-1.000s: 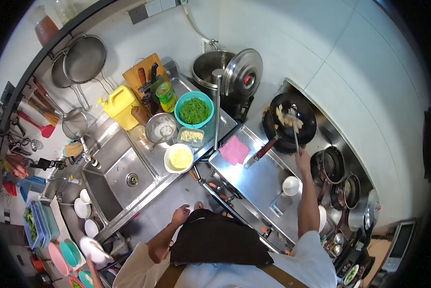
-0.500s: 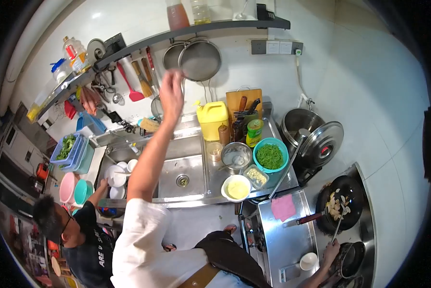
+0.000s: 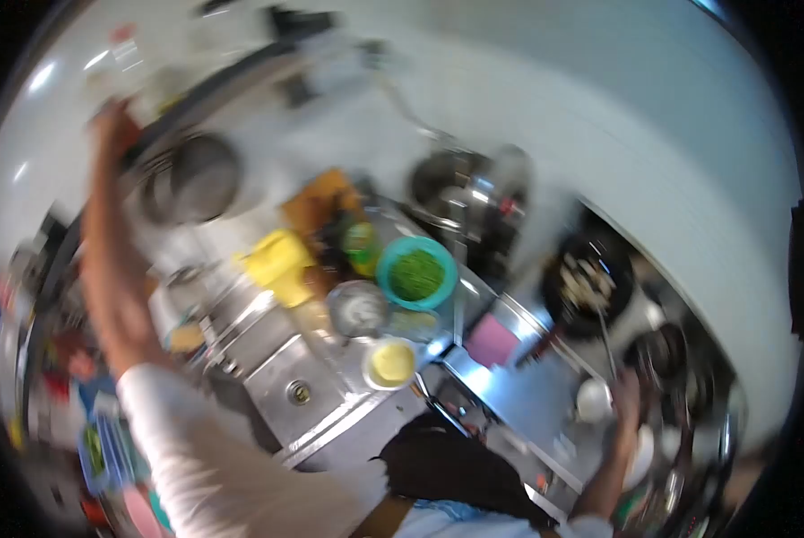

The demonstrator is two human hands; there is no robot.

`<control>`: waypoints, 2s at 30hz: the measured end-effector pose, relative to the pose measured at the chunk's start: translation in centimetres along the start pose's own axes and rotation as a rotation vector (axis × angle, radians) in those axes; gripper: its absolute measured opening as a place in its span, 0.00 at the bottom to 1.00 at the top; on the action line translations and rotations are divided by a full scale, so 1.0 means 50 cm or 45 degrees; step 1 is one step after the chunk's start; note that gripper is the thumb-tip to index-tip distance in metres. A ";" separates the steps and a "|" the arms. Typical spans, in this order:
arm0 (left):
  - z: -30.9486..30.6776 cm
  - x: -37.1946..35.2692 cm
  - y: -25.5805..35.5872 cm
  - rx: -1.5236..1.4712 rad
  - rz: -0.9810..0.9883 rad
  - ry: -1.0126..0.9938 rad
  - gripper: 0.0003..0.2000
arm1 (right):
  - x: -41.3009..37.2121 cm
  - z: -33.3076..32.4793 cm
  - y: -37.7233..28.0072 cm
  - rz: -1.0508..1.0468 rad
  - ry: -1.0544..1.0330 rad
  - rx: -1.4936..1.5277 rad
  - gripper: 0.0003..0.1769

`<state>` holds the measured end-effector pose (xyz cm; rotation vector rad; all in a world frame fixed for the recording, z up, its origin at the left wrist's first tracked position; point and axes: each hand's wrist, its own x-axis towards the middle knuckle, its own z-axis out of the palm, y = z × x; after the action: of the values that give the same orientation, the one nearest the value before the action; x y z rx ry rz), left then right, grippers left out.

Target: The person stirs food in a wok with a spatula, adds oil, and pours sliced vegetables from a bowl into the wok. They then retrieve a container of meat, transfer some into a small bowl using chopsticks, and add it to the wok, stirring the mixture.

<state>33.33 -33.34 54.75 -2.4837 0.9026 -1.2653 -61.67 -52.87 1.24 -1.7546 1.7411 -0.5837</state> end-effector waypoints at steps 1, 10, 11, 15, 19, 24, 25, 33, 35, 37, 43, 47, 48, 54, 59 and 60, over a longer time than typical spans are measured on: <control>0.066 0.025 -0.030 -0.028 0.077 0.206 0.23 | 0.016 0.016 0.003 -0.006 0.056 -0.077 0.19; -0.048 -0.008 -0.022 -0.896 -0.876 0.495 0.30 | 0.050 0.030 -0.135 -0.061 0.073 -0.253 0.21; -0.067 -0.017 -0.014 -0.951 -0.815 0.545 0.29 | 0.036 0.019 -0.131 -0.049 0.079 -0.254 0.21; -0.176 -0.087 0.076 -1.198 -0.525 0.691 0.27 | -0.064 -0.045 -0.187 -0.096 -0.020 -0.286 0.20; -0.279 -0.194 0.267 -1.535 -0.211 0.642 0.25 | -0.042 -0.011 -0.163 -0.057 -0.011 -0.331 0.16; -0.371 -0.387 0.629 -1.894 0.292 0.275 0.25 | 0.017 0.050 -0.094 -0.100 0.223 -0.173 0.18; -0.383 -0.430 0.694 -1.982 0.395 0.096 0.22 | 0.010 0.038 -0.112 0.005 0.126 -0.083 0.20; -0.390 -0.697 1.115 -1.837 0.959 -0.562 0.27 | -0.078 -0.035 -0.115 0.003 0.051 0.133 0.23; -0.401 -0.726 1.188 -1.475 1.150 -0.650 0.27 | -0.096 -0.046 -0.089 0.027 0.119 0.170 0.23; -0.399 -0.747 1.259 -1.160 1.341 -0.654 0.27 | -0.107 -0.064 -0.079 0.050 0.189 0.207 0.24; -0.472 -0.770 1.406 -0.638 1.598 -0.541 0.21 | -0.140 -0.115 -0.081 0.149 0.302 0.365 0.24; -0.493 -0.731 1.427 -0.620 1.423 -0.592 0.19 | -0.150 -0.132 -0.078 0.165 0.308 0.425 0.24; -0.490 -0.723 1.414 -0.569 1.457 -0.572 0.19 | -0.154 -0.134 -0.075 0.157 0.314 0.430 0.24; -0.430 -0.766 1.319 -0.735 1.390 -0.777 0.25 | -0.141 -0.158 -0.044 -0.019 0.284 0.174 0.23; -0.392 -0.842 1.262 -1.553 0.932 -0.697 0.30 | -0.102 -0.286 -0.126 -0.175 -0.104 -0.255 0.18; -0.382 -0.856 1.253 -1.708 0.836 -0.611 0.31 | -0.095 -0.302 -0.151 -0.191 -0.223 -0.408 0.16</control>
<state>-27.40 -55.25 10.53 -2.4778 2.6273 0.3528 -66.58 -49.95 17.85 -2.1006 1.6595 -0.2090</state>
